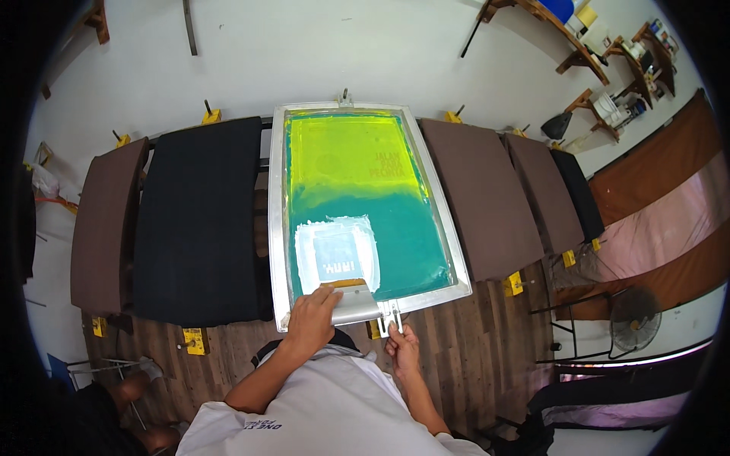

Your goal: Applying white ink to a screen for printing on apparel.

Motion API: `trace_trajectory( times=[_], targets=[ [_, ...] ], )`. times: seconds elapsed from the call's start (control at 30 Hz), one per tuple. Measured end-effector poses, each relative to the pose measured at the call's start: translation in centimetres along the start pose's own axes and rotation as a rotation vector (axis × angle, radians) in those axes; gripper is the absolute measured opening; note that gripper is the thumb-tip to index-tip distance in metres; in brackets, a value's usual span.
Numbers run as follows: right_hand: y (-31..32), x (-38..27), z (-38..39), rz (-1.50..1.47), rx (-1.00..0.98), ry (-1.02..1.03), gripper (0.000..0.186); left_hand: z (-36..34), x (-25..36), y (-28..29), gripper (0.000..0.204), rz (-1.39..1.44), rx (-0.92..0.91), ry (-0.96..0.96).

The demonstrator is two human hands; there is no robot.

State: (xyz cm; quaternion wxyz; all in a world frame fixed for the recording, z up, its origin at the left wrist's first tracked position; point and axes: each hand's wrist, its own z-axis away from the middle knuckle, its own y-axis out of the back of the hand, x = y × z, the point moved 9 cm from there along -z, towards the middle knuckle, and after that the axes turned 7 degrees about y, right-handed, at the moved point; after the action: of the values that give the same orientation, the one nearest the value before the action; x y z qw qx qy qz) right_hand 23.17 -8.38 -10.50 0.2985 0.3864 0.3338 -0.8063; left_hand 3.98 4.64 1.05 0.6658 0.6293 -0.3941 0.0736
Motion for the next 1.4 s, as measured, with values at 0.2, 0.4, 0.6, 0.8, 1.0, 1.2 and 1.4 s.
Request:
trace_trajectory(
  times=[0.2,0.4,0.6,0.8,1.0,1.2,1.4],
  targets=[
    [-0.3,-0.7,0.4,0.106,0.072,0.083,0.031,-0.1,-0.2,-0.2,0.059,0.013,-0.059,0.009],
    [-1.3,-1.8,0.8,0.211,0.099,0.142,0.032,-0.5,-0.3,-0.5,0.058,-0.017,-0.107,0.006],
    [-0.5,-1.4,0.7,0.242,0.134,0.163,0.031,-1.2,-0.7,-0.3,0.056,0.020,-0.124,0.009],
    [-0.7,-1.6,1.1,0.246,0.182,0.170,0.030,-1.5,-0.5,-0.1,0.052,0.036,-0.138,0.022],
    [-0.5,-1.6,0.7,0.257,0.152,0.170,0.031,-1.4,-0.9,-0.2,0.051,0.054,-0.118,0.029],
    [-0.6,-1.8,1.0,0.262,0.190,0.149,0.032,-1.4,-0.8,0.2,0.047,0.061,-0.088,0.034],
    [-0.3,-1.5,0.7,0.290,0.180,0.147,0.034,-1.5,-0.8,0.4,0.045,0.071,-0.075,0.026]
  ],
)
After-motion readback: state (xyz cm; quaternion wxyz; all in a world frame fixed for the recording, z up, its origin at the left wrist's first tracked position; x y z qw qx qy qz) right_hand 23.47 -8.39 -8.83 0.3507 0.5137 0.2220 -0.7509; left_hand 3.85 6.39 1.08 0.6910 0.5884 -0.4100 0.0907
